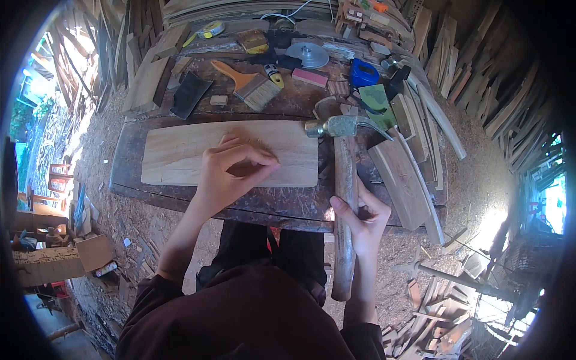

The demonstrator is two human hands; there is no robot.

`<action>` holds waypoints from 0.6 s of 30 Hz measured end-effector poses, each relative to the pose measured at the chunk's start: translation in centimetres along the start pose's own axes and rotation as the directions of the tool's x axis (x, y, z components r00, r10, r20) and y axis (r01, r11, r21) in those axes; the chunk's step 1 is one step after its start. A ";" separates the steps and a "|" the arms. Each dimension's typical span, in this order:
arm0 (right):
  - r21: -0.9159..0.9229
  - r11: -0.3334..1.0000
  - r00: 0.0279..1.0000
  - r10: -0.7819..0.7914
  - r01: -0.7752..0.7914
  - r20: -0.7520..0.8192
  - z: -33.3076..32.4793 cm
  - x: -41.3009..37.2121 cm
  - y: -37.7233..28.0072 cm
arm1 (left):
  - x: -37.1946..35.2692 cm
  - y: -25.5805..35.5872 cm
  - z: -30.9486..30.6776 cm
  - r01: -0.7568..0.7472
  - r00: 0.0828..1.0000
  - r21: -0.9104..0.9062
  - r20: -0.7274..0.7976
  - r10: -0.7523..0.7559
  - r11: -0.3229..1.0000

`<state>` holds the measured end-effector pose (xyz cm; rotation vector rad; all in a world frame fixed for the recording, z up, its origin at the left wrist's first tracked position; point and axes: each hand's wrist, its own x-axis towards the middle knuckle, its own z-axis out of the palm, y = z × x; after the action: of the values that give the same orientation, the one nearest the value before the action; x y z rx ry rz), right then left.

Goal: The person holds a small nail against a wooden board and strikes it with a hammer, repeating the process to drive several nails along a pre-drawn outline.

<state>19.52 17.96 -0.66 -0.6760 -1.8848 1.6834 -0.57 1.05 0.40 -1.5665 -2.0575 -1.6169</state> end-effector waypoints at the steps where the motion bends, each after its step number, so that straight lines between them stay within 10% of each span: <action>1: -0.001 1.000 1.000 -0.009 0.009 -0.020 0.2 0.0 -0.1 | 0.0 0.0 0.0 0.000 1.000 0.000 0.001 0.000 1.000; 18: -0.006 1.000 0.999 -0.027 0.027 -0.026 0.2 0.0 -0.1 | 0.0 -0.1 0.0 -0.018 1.000 0.008 -0.007 0.018 1.000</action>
<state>19.35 17.78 -0.61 -0.6691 -1.8732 1.6452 -0.64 1.08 0.29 -1.5703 -2.0373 -1.6039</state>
